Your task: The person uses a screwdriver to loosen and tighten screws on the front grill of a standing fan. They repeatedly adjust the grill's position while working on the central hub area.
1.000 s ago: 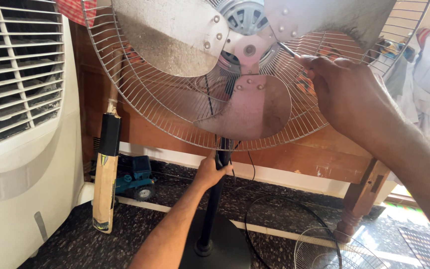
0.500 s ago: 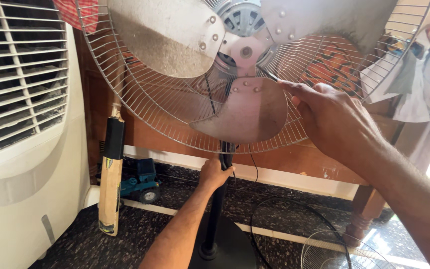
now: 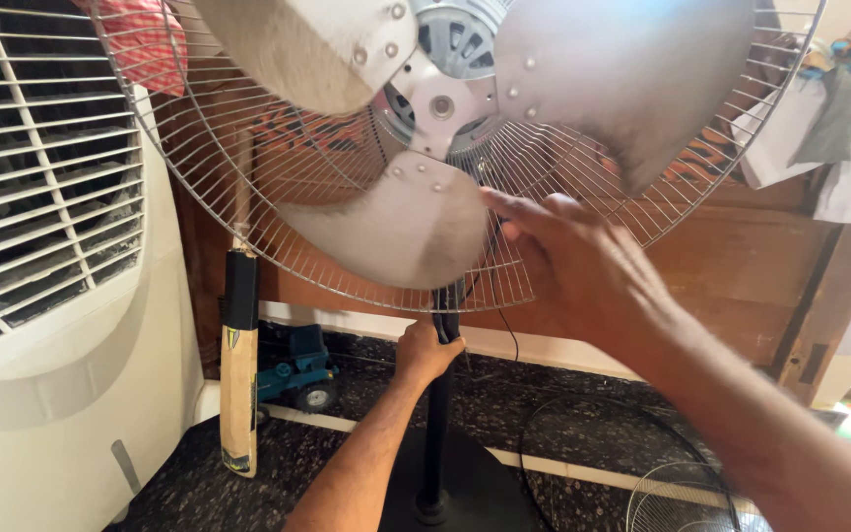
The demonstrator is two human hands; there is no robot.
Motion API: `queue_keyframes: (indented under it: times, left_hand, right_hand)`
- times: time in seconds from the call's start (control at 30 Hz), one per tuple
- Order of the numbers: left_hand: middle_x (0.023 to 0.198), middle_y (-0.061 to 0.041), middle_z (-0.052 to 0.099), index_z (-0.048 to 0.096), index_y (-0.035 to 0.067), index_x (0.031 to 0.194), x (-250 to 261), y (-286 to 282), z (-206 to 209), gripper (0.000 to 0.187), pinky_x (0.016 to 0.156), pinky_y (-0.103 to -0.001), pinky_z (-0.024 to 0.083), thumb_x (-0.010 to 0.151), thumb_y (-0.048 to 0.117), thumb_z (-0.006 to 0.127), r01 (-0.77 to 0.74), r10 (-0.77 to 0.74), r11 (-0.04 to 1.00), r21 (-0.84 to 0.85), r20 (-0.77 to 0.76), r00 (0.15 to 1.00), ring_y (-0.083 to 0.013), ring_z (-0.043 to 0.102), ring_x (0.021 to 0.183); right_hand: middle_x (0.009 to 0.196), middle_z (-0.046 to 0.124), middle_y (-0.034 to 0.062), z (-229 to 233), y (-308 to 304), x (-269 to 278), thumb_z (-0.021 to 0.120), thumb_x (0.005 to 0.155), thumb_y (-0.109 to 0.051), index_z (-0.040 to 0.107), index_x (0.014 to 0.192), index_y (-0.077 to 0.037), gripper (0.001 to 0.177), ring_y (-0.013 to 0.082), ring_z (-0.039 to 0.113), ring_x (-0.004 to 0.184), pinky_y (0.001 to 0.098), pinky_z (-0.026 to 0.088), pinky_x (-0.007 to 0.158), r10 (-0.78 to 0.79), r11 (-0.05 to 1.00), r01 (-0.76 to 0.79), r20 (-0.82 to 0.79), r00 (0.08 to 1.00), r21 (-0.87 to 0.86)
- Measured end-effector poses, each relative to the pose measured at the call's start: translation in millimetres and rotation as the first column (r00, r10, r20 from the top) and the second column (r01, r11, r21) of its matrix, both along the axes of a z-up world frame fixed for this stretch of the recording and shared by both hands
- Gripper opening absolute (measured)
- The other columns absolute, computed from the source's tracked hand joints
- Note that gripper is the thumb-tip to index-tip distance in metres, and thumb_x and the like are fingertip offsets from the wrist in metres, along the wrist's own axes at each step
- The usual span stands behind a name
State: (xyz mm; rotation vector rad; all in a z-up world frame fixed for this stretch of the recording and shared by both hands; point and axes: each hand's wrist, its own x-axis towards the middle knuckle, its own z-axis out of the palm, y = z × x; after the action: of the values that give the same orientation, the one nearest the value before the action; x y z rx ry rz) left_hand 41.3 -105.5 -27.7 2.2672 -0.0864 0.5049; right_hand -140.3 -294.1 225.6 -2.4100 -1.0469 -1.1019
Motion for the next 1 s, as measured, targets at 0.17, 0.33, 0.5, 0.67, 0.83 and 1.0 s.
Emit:
queue_keyframes:
  times: [0.17, 0.33, 0.5, 0.67, 0.83, 1.0]
  left_hand:
    - [0.095, -0.010, 0.077, 0.064, 0.012, 0.115, -4, -1, 2, 0.048, 0.085, -0.047, 0.058, 0.075, 0.032, 0.083, -0.009, 0.009, 1.000, -0.018, 0.026, 1.000, -0.0317, 0.074, 0.094]
    - [0.095, -0.010, 0.076, 0.064, 0.012, 0.114, -12, -3, 8, 0.047, 0.084, -0.048, 0.058, 0.075, 0.031, 0.082, -0.008, 0.008, 0.999, -0.039, 0.006, 1.000, -0.0324, 0.074, 0.094]
    - [0.101, -0.011, 0.076, 0.064, 0.012, 0.117, -22, -4, 20, 0.050, 0.086, -0.049, 0.058, 0.077, 0.036, 0.081, 0.023, -0.025, 0.999, -0.046, -0.033, 0.999, -0.0324, 0.073, 0.100]
    - [0.106, -0.012, 0.075, 0.059, 0.014, 0.124, -27, -5, 26, 0.057, 0.088, -0.049, 0.057, 0.078, 0.040, 0.081, 0.028, -0.032, 0.998, -0.051, -0.076, 0.997, -0.0328, 0.071, 0.104]
    - [0.104, -0.011, 0.078, 0.068, 0.012, 0.115, -23, -6, 22, 0.042, 0.087, -0.048, 0.059, 0.081, 0.035, 0.077, 0.007, -0.008, 1.000, -0.008, -0.074, 0.997, -0.0319, 0.074, 0.102]
    - [0.102, -0.012, 0.075, 0.064, 0.012, 0.115, -16, -3, 13, 0.049, 0.088, -0.049, 0.057, 0.077, 0.036, 0.083, -0.007, 0.007, 1.000, -0.005, -0.010, 1.000, -0.0339, 0.071, 0.101]
  right_hand:
    - [0.101, 0.070, 0.0173, -18, 18, 10, 0.055, 0.099, -0.009, 0.056, 0.147, -0.013, 0.048, 0.0334, 0.070, 0.083, 0.0482, 0.056, 0.074, 0.175, 0.981, -0.170, -0.051, 0.983, 0.095]
    - [0.101, 0.070, 0.0225, -26, 44, 12, 0.053, 0.097, -0.007, 0.051, 0.150, -0.011, 0.053, 0.0443, 0.070, 0.088, 0.0557, 0.052, 0.075, 0.226, 0.965, -0.209, -0.097, 0.969, 0.160]
    - [0.102, 0.070, 0.0251, -29, 50, 10, 0.055, 0.099, -0.013, 0.047, 0.151, -0.010, 0.052, 0.0451, 0.071, 0.088, 0.0552, 0.054, 0.075, 0.206, 0.975, -0.179, -0.234, 0.950, 0.131]
    - [0.106, 0.072, 0.0243, -33, 48, 10, 0.054, 0.101, -0.019, 0.048, 0.149, -0.009, 0.050, 0.0448, 0.070, 0.090, 0.0527, 0.056, 0.074, 0.203, 0.976, -0.180, -0.221, 0.954, 0.120]
    - [0.105, 0.072, 0.0234, -33, 46, 14, 0.053, 0.103, -0.022, 0.050, 0.145, -0.006, 0.046, 0.0430, 0.069, 0.093, 0.0522, 0.055, 0.074, 0.212, 0.975, -0.200, -0.149, 0.966, 0.093]
    - [0.102, 0.072, 0.0226, -33, 46, 10, 0.053, 0.101, -0.020, 0.052, 0.145, -0.009, 0.045, 0.0422, 0.070, 0.092, 0.0522, 0.055, 0.075, 0.208, 0.977, -0.193, -0.189, 0.960, 0.095]
